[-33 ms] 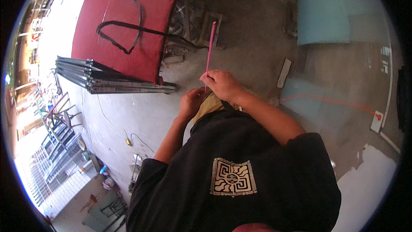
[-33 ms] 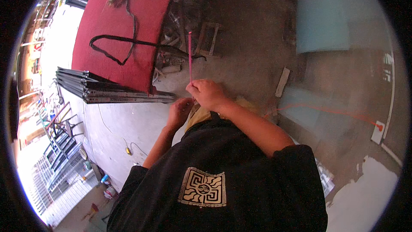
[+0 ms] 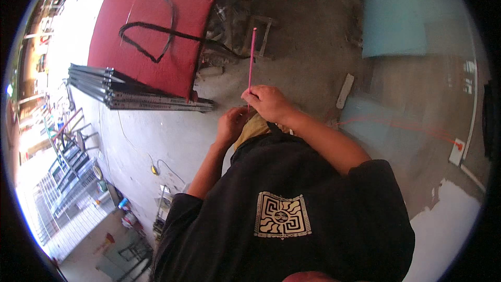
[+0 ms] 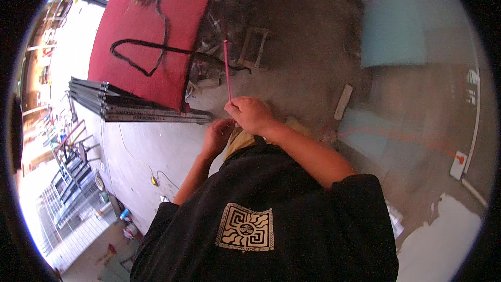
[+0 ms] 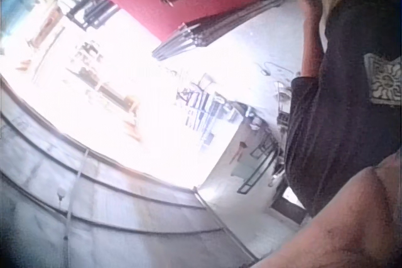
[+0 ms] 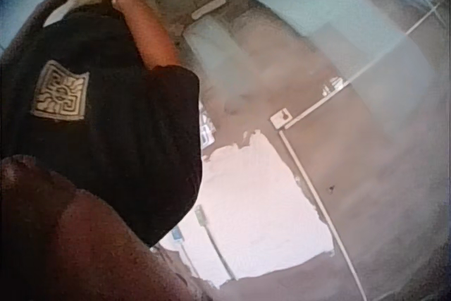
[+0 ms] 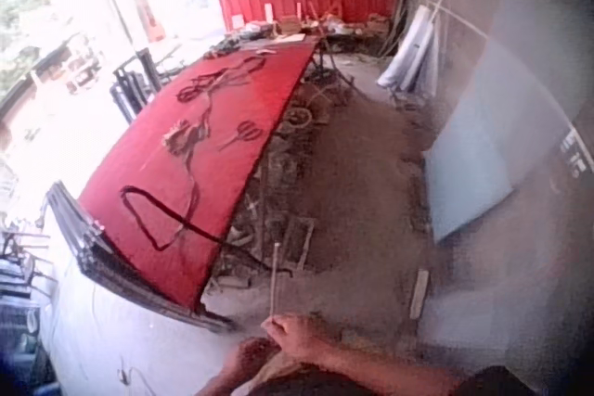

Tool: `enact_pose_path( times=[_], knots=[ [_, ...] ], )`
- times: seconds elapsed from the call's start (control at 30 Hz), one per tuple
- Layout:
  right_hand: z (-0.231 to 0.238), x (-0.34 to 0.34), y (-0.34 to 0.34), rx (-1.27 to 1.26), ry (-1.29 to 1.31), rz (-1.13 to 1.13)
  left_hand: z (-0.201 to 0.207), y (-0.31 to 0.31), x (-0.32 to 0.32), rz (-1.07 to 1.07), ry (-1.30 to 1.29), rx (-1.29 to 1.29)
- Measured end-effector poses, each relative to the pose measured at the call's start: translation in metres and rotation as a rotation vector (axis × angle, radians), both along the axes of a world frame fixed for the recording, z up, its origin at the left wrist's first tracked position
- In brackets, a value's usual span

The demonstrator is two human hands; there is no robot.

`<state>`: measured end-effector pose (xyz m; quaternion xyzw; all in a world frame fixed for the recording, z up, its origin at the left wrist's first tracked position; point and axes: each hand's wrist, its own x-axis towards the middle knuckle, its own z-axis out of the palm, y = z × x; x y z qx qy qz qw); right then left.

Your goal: The person uses a lighter to heat a segment of heat-shrink tubing on a thin rod, then moves and handles a frame segment and other materials.

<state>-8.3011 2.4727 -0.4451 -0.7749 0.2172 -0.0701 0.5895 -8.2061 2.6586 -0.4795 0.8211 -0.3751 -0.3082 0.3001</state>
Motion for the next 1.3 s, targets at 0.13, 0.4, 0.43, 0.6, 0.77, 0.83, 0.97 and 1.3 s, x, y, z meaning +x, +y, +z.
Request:
enact_pose_path(
  times=[0.13,0.4,0.43,0.6,0.77,0.83,0.97,1.3],
  knots=[
    [-0.001,-0.003,0.003,-0.058,-0.062,0.108,0.014,0.006,-0.031,0.178,0.031,-0.064],
    [0.015,-0.022,0.037,-0.085,-0.094,0.399,0.025,0.046,-0.105,0.411,-0.079,-0.071],
    [0.015,-0.027,0.044,-0.029,-0.110,0.396,0.022,0.053,-0.114,0.454,-0.070,-0.089],
    [0.019,-0.040,0.069,0.070,-0.060,0.465,0.010,0.094,-0.146,0.754,0.103,-0.204],
    [0.006,-0.043,0.084,-0.019,0.022,0.557,-0.013,0.146,-0.152,1.035,0.259,-0.332],
    [0.003,-0.040,0.089,-0.070,0.055,0.574,-0.019,0.160,-0.147,1.110,0.291,-0.375],
    [-0.009,-0.027,0.110,-0.094,0.143,0.515,-0.028,0.190,-0.124,1.179,0.331,-0.459],
    [-0.024,0.023,0.226,-0.124,0.275,0.519,-0.034,0.316,-0.023,1.223,0.352,-0.619]
  ],
)
